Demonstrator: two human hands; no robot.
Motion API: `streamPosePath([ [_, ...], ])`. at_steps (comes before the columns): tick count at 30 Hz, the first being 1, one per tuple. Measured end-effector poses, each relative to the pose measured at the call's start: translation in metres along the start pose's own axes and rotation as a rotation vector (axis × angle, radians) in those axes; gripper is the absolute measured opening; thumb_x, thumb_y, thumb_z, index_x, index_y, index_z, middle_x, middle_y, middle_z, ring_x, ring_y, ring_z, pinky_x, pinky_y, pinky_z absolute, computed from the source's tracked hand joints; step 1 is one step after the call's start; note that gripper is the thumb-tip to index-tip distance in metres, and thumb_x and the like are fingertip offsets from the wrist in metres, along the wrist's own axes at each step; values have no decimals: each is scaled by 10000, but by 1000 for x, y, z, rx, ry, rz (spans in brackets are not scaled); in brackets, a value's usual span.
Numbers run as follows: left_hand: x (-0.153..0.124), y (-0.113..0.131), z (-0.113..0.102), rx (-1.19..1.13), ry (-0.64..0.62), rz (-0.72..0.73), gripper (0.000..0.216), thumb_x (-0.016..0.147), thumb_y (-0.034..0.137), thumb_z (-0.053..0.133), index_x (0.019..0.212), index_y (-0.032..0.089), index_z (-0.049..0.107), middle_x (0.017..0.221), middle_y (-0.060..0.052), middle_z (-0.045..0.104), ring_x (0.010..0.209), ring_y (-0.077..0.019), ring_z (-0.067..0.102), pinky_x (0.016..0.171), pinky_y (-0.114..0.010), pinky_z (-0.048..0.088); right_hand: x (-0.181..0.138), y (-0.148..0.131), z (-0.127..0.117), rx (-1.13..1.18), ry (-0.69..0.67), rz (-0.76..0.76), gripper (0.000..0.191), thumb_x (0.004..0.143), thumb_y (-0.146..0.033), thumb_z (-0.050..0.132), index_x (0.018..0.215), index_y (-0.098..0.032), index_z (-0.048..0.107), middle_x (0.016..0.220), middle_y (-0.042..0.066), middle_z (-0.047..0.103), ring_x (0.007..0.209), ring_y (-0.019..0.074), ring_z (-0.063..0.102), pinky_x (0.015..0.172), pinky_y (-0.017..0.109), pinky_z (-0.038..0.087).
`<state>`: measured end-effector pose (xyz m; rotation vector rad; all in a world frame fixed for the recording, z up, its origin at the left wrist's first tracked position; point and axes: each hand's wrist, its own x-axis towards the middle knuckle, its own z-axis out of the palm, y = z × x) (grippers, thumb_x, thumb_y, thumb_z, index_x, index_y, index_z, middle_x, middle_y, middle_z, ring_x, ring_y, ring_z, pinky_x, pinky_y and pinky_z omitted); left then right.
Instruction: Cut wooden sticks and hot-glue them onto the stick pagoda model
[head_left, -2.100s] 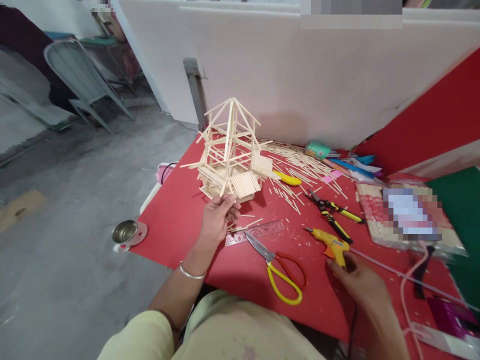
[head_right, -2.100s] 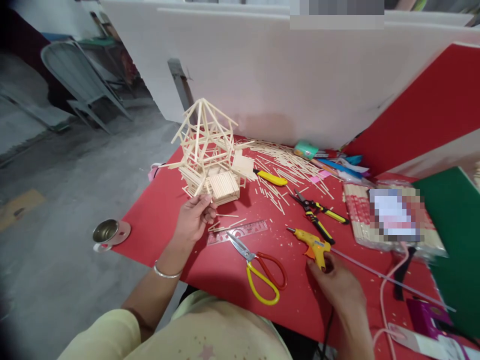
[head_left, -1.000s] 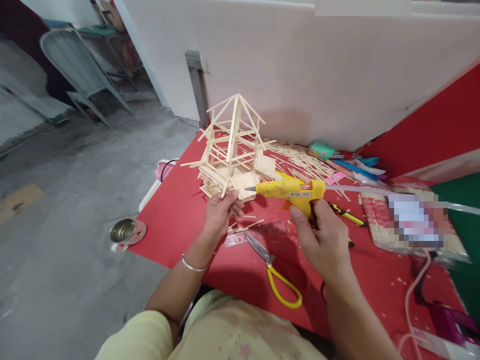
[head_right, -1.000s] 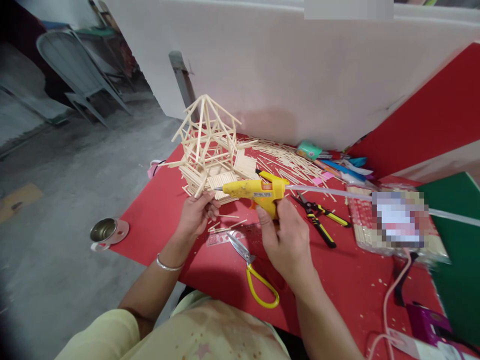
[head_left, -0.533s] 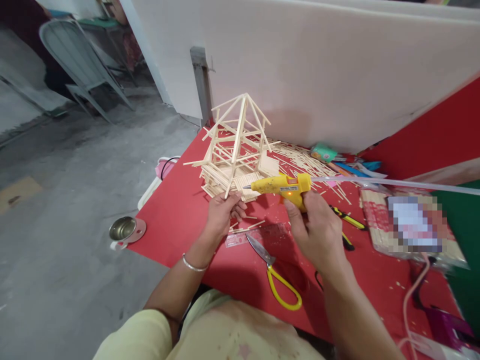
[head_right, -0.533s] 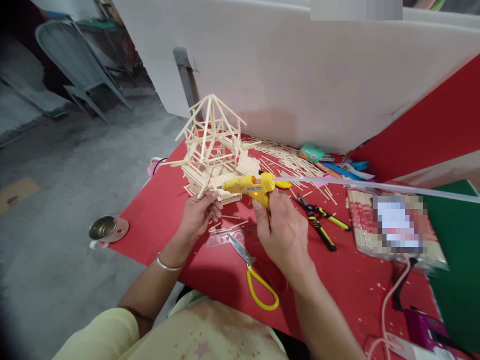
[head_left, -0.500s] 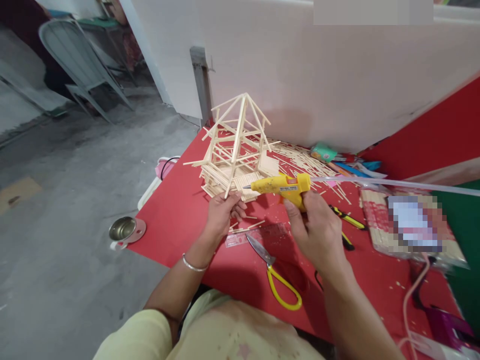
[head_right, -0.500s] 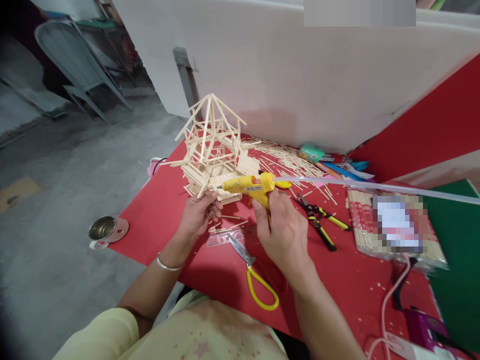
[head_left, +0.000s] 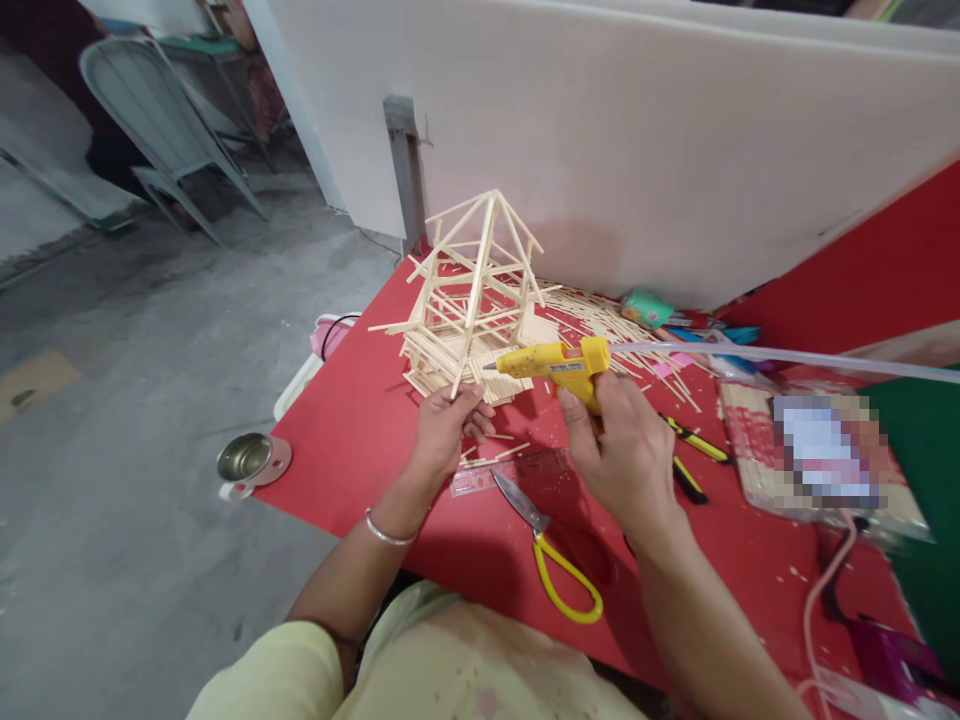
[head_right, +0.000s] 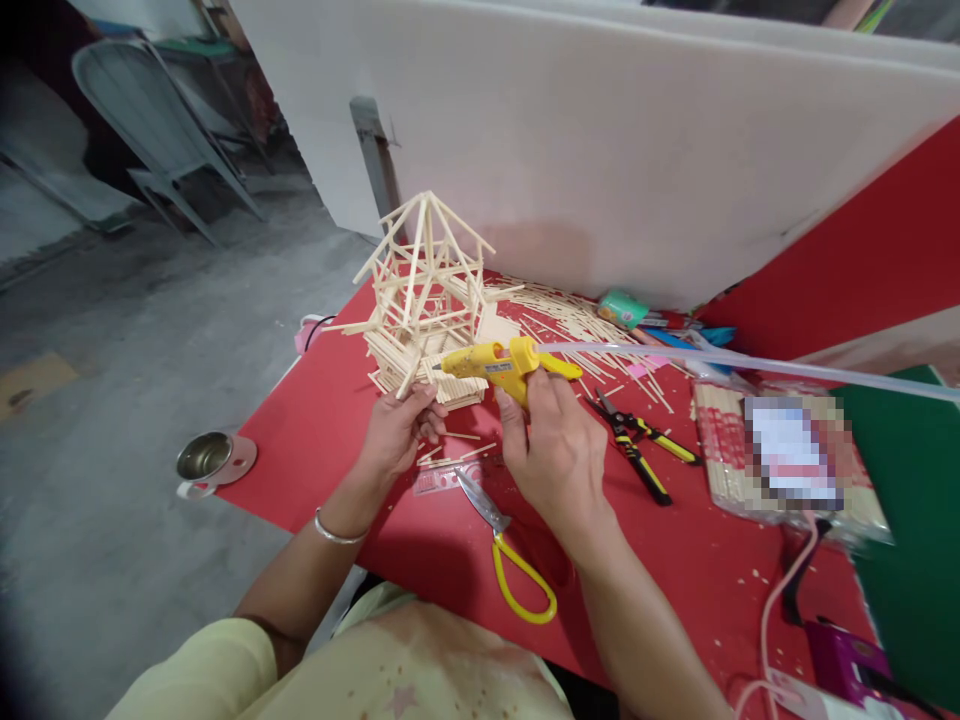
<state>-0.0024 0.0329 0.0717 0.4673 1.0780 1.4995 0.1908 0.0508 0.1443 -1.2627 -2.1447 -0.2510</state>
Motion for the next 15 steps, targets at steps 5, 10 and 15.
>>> streamPosePath([
  [5, -4, -2, -1, -6, 6, 6, 405, 659, 430, 860, 813, 140, 623, 626, -20, 695, 422, -121, 618, 365, -190, 446, 9, -5, 14, -134, 77, -17, 501, 926, -601, 598, 1119, -139, 614, 853, 77, 660, 687, 180, 574, 556, 291, 313],
  [10, -14, -5, -5, -9, 35, 1, 408, 657, 448, 858, 794, 126, 646, 692, -34, 713, 443, -106, 621, 386, -190, 460, 15, -9, 24, -194, 89, -20, 400, 943, -498, 561, 1111, -141, 628, 854, 83, 663, 676, 179, 560, 560, 303, 296],
  [15, -17, -8, -9, -22, 53, 9, 392, 654, 428, 864, 805, 128, 661, 705, -31, 716, 444, -98, 616, 385, -180, 445, 17, -10, 26, -215, 73, -68, 367, 937, -446, 556, 1132, -141, 620, 911, 95, 680, 700, 189, 576, 577, 306, 324],
])
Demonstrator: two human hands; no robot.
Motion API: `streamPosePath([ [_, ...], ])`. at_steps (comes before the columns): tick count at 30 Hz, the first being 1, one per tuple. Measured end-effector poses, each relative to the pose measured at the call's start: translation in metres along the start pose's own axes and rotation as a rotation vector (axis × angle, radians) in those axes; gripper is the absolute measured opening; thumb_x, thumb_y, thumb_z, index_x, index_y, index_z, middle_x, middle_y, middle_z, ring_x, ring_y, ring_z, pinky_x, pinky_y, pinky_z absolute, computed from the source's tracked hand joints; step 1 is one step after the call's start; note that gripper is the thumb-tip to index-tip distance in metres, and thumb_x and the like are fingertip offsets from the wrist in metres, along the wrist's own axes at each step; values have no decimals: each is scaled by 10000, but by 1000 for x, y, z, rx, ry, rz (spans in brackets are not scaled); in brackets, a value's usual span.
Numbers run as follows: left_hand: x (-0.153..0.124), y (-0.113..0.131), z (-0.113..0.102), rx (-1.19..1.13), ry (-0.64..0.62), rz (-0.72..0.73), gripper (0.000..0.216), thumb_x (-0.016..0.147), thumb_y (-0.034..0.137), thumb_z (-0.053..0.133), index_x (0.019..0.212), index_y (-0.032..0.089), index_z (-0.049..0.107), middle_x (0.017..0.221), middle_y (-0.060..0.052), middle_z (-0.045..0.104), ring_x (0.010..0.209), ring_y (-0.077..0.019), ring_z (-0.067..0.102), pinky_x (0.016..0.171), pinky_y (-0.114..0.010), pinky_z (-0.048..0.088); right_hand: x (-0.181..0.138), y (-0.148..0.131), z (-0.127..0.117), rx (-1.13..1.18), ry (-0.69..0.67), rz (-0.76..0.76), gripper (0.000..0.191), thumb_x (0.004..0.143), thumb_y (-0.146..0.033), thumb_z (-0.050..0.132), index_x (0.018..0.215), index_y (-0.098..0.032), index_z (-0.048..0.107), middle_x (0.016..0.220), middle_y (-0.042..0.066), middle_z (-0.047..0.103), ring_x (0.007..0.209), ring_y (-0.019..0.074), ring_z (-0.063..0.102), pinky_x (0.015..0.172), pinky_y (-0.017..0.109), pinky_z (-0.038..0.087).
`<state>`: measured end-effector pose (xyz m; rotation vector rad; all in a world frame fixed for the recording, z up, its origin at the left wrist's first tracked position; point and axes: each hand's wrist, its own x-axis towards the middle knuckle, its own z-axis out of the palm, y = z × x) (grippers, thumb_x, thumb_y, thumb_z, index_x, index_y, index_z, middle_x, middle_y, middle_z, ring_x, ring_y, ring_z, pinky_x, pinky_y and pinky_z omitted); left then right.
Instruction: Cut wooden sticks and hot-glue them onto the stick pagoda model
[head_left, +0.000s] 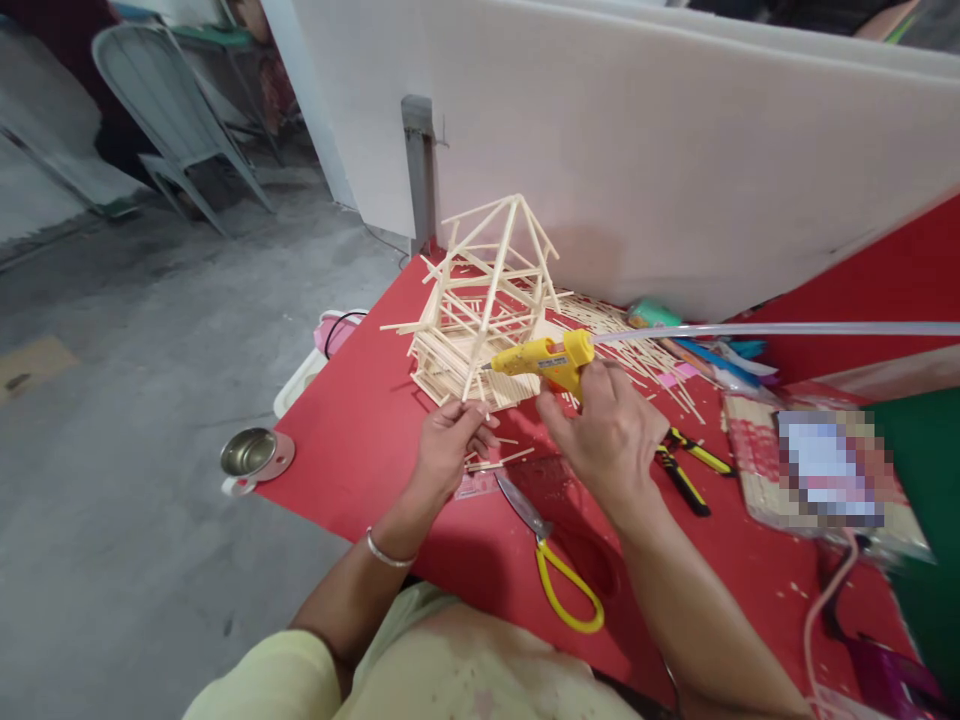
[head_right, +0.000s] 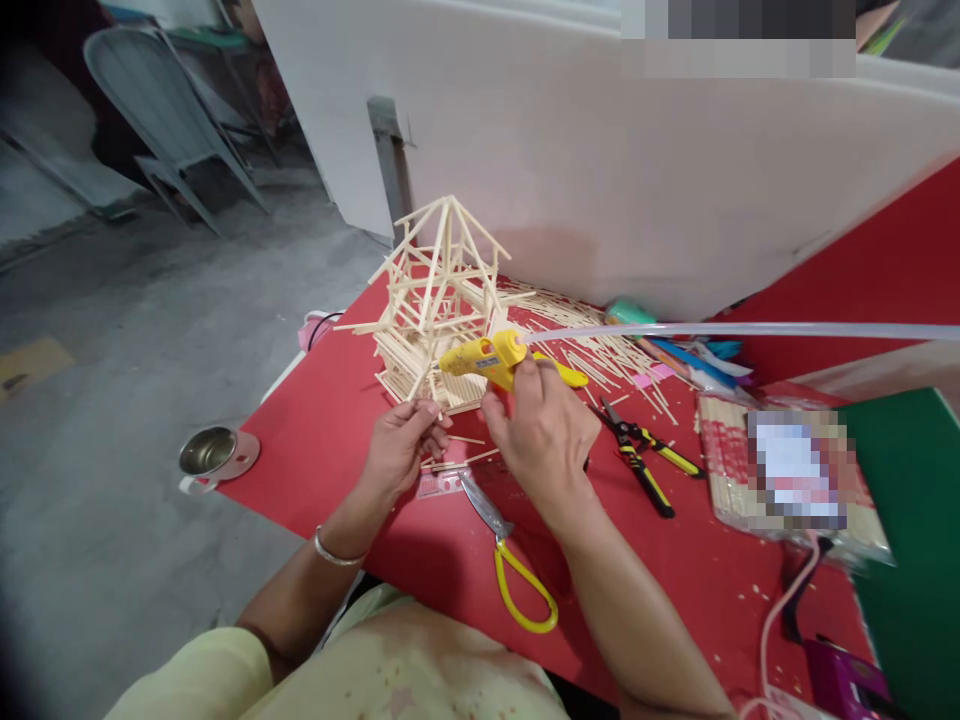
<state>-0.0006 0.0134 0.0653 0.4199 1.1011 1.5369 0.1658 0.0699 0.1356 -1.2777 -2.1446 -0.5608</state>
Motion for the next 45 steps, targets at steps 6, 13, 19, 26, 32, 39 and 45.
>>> streamPosePath([
  [6, 0, 0, -1, -26, -1, 0, 395, 648, 419, 875, 816, 130, 664, 690, -28, 711, 462, -107, 627, 385, -178, 452, -2, 1, -4, 18, -29, -35, 381, 952, -449, 552, 1143, -125, 613, 988, 137, 692, 752, 219, 606, 608, 316, 376],
  [13, -1, -2, -2, -45, 1, 3, 365, 666, 401, 872, 794, 131, 661, 685, -23, 706, 457, -98, 620, 392, -175, 455, -2, -1, -3, -23, -41, -63, 367, 960, -438, 553, 1140, -127, 621, 963, 133, 686, 760, 226, 611, 619, 317, 389],
  [19, 0, -3, -1, -61, -6, 14, 360, 673, 396, 869, 799, 126, 668, 680, -26, 707, 450, -99, 618, 382, -172, 446, 1, -2, -6, -58, -9, -88, 340, 962, -406, 551, 1121, -117, 637, 947, 125, 701, 707, 197, 602, 601, 305, 361],
  [26, 2, -5, 0, -54, -12, 37, 340, 693, 390, 852, 810, 125, 673, 687, -25, 710, 461, -105, 630, 388, -175, 453, 1, -2, -5, -107, 2, -98, 324, 951, -401, 557, 1105, -126, 636, 957, 112, 714, 709, 185, 611, 612, 291, 371],
  [32, 5, -6, -1, -44, -20, 43, 348, 699, 400, 850, 810, 122, 672, 690, -31, 710, 462, -108, 630, 386, -178, 453, 2, -2, 0, -106, -1, -85, 340, 951, -400, 553, 1139, -127, 625, 956, 112, 704, 706, 183, 603, 605, 288, 368],
  [39, 8, -3, 2, -39, -17, 57, 358, 710, 414, 843, 832, 120, 679, 706, -32, 712, 467, -98, 626, 399, -173, 452, 5, -4, 3, -117, 39, -84, 340, 950, -391, 544, 1151, -130, 629, 1012, 116, 721, 697, 173, 615, 587, 285, 369],
  [45, 11, -3, 5, -39, -15, 58, 393, 693, 443, 851, 841, 126, 671, 693, -33, 713, 463, -103, 629, 398, -173, 445, 5, -2, 5, -110, 61, -84, 343, 949, -382, 546, 1152, -120, 632, 1031, 126, 725, 694, 176, 622, 574, 286, 369],
])
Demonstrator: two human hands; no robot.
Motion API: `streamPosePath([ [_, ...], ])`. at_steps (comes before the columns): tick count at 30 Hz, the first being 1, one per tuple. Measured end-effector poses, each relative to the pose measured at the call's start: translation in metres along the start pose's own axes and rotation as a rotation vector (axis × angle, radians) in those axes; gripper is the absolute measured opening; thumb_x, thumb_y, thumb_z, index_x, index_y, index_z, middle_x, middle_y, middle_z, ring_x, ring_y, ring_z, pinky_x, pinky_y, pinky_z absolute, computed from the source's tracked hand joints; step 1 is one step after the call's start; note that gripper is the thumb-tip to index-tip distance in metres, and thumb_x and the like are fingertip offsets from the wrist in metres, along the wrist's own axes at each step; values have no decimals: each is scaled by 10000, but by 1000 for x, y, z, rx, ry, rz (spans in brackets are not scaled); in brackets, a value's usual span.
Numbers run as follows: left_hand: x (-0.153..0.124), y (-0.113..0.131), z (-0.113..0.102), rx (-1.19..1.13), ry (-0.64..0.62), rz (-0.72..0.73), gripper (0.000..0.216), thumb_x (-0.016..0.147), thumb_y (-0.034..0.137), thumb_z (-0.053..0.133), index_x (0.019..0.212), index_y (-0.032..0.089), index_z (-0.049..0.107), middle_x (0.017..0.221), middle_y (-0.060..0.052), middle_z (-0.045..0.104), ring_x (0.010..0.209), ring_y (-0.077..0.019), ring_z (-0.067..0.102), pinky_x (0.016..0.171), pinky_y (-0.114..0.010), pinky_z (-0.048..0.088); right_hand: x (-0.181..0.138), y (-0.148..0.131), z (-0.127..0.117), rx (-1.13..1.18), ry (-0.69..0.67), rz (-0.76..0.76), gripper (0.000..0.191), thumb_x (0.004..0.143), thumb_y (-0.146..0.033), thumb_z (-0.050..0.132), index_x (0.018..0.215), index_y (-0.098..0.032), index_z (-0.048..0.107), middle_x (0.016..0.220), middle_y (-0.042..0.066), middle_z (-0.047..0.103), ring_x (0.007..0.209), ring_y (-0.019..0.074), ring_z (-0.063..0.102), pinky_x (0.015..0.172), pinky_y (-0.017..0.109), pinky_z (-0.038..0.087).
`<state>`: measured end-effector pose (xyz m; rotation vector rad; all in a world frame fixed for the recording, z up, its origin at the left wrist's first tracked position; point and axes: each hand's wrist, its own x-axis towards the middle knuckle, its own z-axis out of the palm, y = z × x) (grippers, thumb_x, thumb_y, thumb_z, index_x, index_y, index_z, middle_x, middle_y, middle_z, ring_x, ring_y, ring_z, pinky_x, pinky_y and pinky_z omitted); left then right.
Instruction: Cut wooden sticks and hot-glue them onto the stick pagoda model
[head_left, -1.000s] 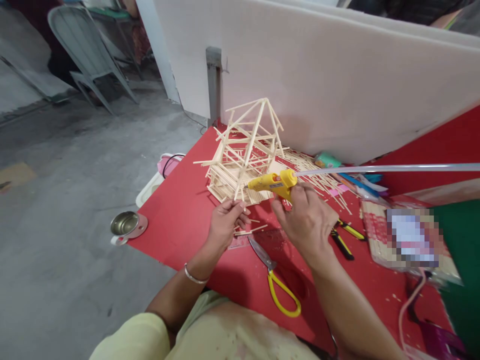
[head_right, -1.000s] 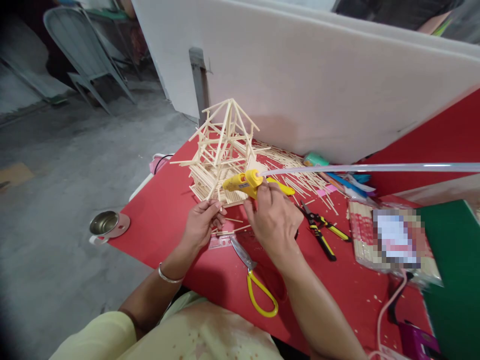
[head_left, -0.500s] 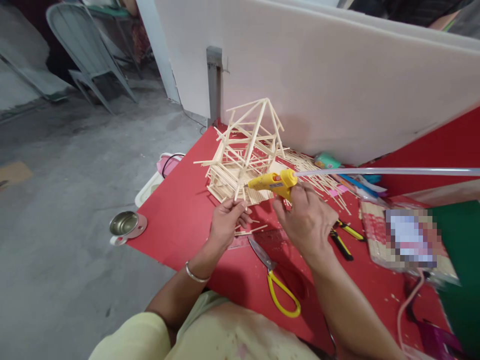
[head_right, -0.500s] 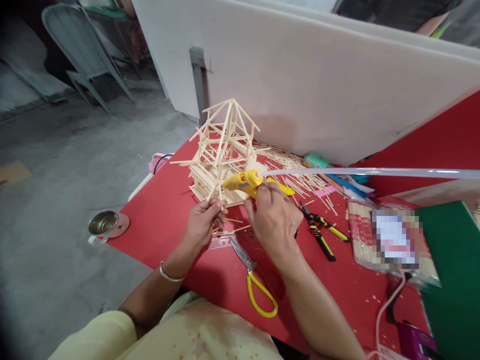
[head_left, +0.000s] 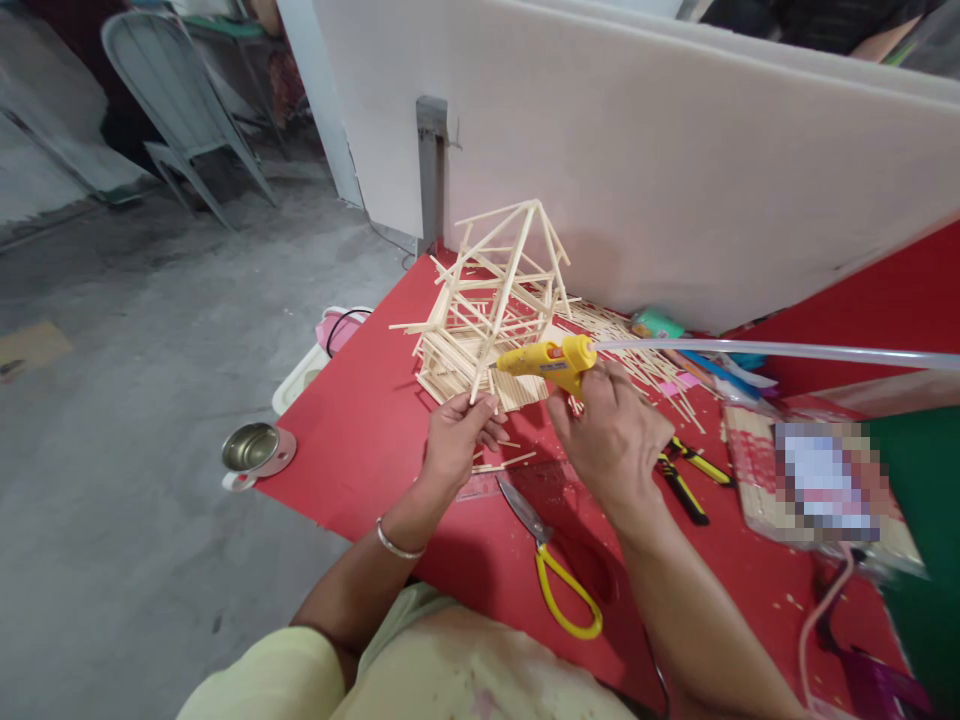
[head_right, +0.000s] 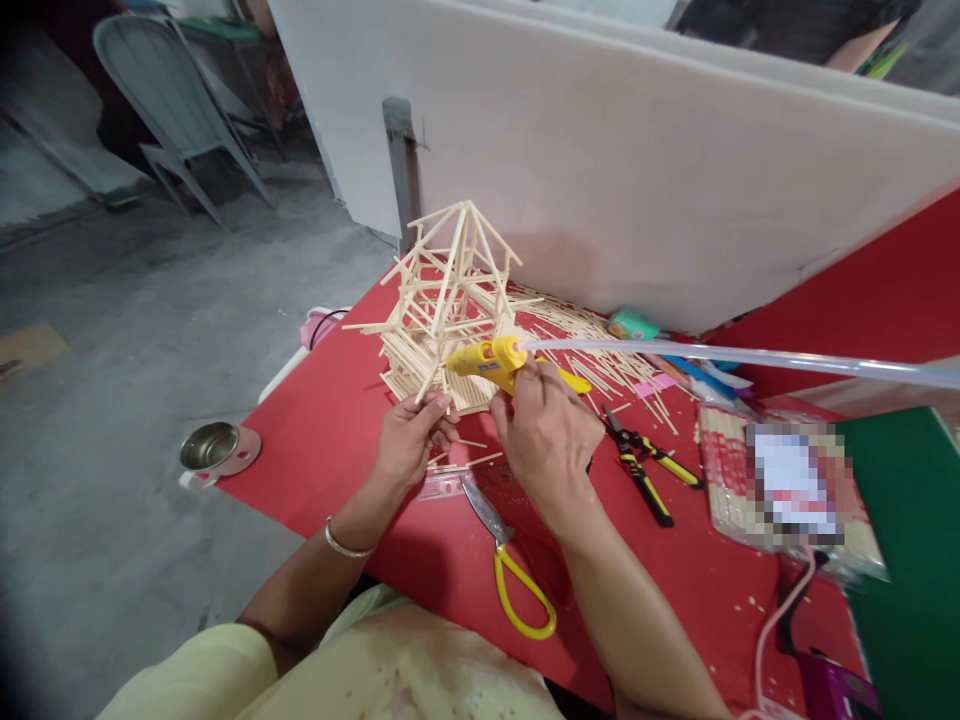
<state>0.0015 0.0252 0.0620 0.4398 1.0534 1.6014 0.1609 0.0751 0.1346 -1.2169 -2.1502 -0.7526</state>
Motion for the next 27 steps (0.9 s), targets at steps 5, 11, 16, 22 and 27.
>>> streamPosePath([
  [5, -1, 1, 2, -9, 8, -7, 409, 699, 468, 844, 831, 123, 667, 661, -31, 703, 441, -106, 621, 390, -180, 451, -2, 2, -1, 25, -8, 4, 364, 955, -388, 542, 1171, -109, 631, 1003, 129, 717, 706, 186, 621, 582, 287, 380],
  [11, -1, 3, 4, -9, 3, -16, 408, 699, 474, 843, 804, 129, 652, 628, -28, 698, 424, -116, 617, 375, -185, 442, -1, 2, -7, 0, -15, 16, 419, 945, -455, 568, 1161, -104, 641, 1023, 141, 723, 691, 181, 620, 577, 288, 372],
  [16, 0, 3, 4, -14, -2, -35, 428, 696, 496, 841, 795, 139, 628, 637, -34, 705, 424, -121, 623, 377, -187, 438, -2, 2, -7, -1, -18, 16, 434, 942, -470, 561, 1174, -111, 635, 1014, 139, 718, 714, 189, 626, 586, 287, 371],
  [22, 3, 1, 5, -8, -25, -12, 414, 720, 493, 828, 772, 142, 614, 644, -41, 710, 431, -133, 633, 378, -200, 461, -2, 1, -6, 43, -42, 24, 436, 948, -452, 536, 1202, -108, 622, 1044, 151, 711, 723, 193, 627, 588, 286, 380],
  [27, 6, 1, 5, 12, -21, -16, 418, 715, 502, 823, 759, 147, 606, 634, -33, 701, 424, -129, 625, 373, -204, 456, -2, 1, -7, 12, -33, 13, 426, 950, -453, 546, 1196, -116, 629, 1039, 143, 716, 727, 190, 639, 596, 280, 394],
])
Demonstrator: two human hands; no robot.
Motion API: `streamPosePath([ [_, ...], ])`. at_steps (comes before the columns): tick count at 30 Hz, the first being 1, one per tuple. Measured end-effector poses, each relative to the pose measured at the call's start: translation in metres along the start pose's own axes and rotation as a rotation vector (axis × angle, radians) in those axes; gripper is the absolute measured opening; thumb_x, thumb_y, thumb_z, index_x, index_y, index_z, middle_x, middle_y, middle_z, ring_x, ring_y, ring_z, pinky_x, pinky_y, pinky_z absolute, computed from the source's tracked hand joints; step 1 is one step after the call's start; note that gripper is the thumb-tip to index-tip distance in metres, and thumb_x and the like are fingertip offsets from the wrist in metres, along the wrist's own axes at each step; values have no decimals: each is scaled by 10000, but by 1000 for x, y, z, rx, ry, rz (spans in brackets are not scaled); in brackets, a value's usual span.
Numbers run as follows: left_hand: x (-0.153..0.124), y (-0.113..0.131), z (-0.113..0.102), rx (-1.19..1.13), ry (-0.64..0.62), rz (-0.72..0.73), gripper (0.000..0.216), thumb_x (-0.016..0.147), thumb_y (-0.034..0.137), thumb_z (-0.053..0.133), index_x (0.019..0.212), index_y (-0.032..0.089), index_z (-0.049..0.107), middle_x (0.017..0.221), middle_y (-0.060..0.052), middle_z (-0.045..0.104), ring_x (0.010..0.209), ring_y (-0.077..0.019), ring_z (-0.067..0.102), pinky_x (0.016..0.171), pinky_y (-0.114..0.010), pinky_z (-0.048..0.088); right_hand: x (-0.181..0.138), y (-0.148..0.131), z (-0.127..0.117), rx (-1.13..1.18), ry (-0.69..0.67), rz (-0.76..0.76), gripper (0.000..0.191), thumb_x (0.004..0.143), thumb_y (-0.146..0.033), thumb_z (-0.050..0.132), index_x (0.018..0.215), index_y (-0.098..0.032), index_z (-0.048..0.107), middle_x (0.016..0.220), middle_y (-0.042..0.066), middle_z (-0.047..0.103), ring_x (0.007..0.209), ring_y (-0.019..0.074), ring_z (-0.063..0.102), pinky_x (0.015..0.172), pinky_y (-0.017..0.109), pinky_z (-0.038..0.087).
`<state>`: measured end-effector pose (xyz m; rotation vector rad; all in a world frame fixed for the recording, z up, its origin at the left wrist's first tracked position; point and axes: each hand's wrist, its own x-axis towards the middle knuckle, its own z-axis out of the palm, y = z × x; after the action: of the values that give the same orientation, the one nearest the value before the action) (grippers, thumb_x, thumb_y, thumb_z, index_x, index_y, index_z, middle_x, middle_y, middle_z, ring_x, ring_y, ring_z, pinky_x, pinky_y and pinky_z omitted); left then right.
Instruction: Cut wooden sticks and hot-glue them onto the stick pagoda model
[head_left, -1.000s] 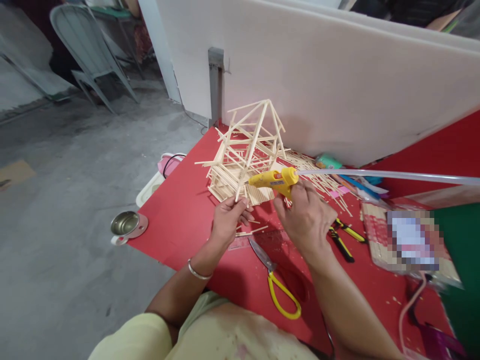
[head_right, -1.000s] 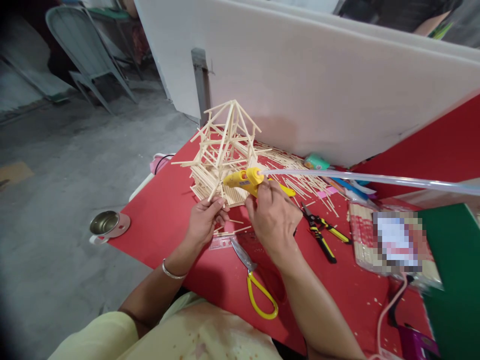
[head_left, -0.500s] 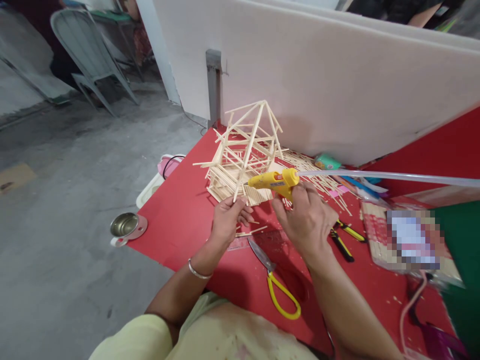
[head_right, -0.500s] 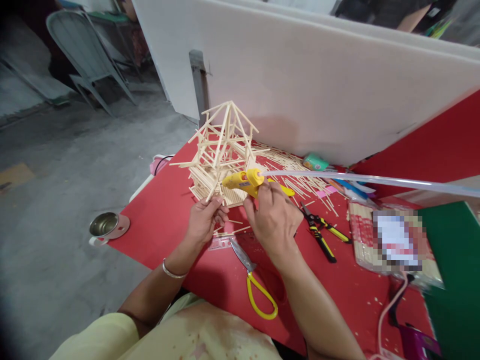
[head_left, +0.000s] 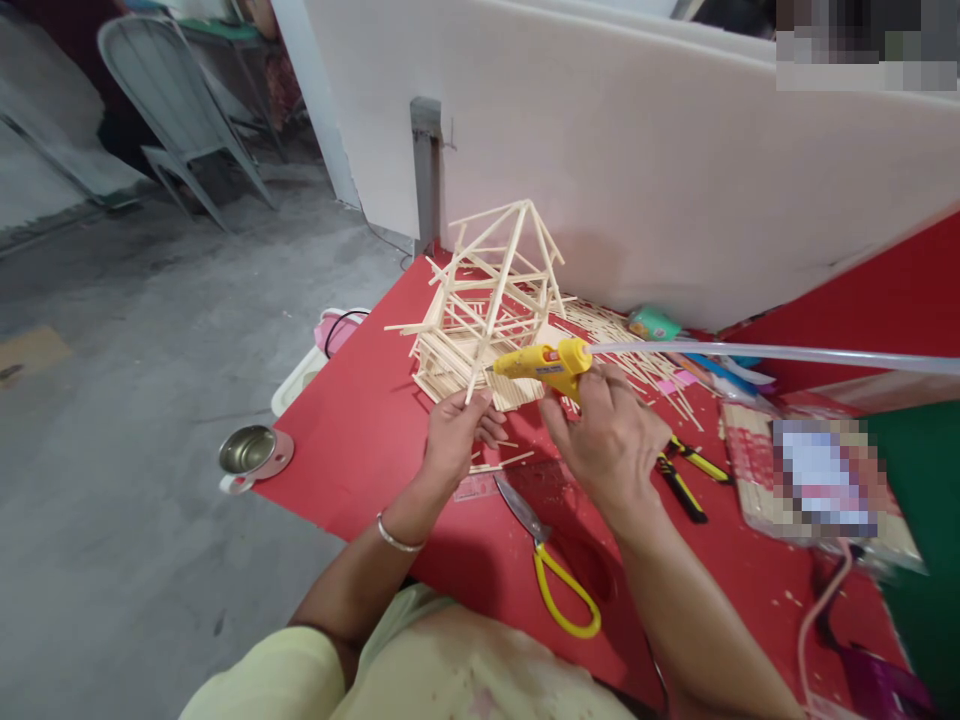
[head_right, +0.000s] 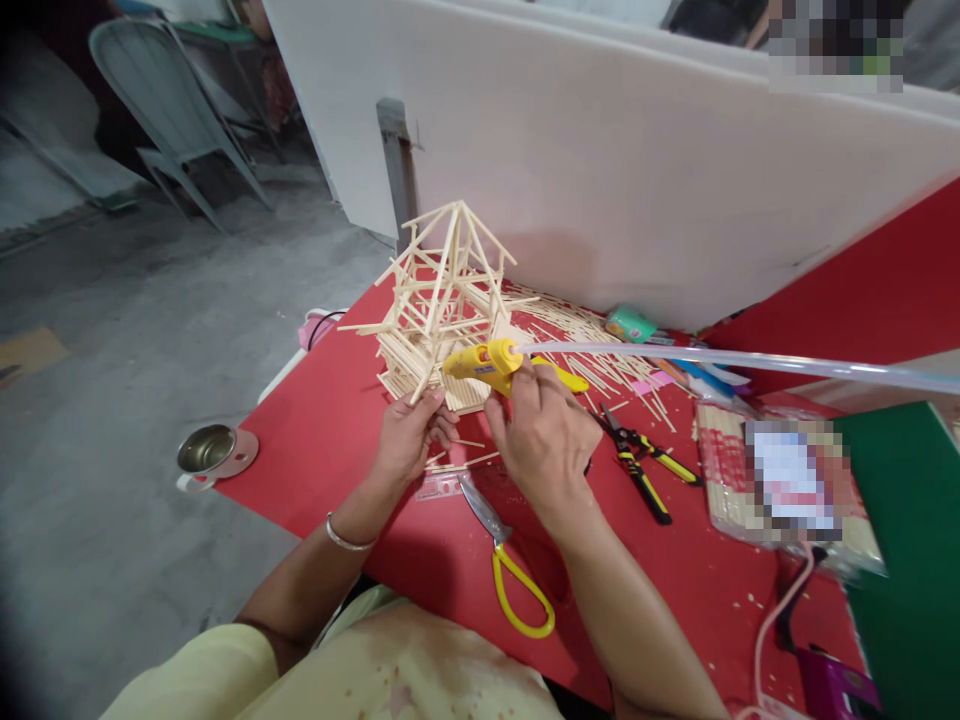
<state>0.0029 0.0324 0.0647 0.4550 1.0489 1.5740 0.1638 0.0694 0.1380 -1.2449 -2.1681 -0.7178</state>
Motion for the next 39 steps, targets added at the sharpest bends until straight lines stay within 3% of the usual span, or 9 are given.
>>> streamPosePath([
  [22, 3, -8, -2, 83, 9, 54, 426, 758, 549, 775, 750, 154, 614, 618, -47, 703, 450, -154, 651, 397, -213, 461, -2, 3, -2, 9, -3, 0, 439, 944, -478, 570, 1172, -108, 634, 1030, 145, 722, 725, 188, 642, 577, 285, 368],
  [30, 5, -11, -7, 99, -25, 73, 414, 807, 542, 710, 753, 140, 630, 692, -100, 739, 489, -176, 681, 436, -235, 485, -4, 4, -1, 56, -16, 22, 436, 933, -457, 570, 1174, -101, 646, 1031, 168, 714, 755, 200, 647, 592, 283, 373],
  [39, 5, -10, -9, 95, -50, 86, 267, 797, 374, 637, 893, 126, 656, 704, -99, 750, 520, -193, 699, 454, -243, 491, -4, 3, 2, 7, -1, 8, 422, 935, -476, 571, 1146, -117, 642, 989, 139, 716, 724, 189, 639, 586, 279, 377],
])
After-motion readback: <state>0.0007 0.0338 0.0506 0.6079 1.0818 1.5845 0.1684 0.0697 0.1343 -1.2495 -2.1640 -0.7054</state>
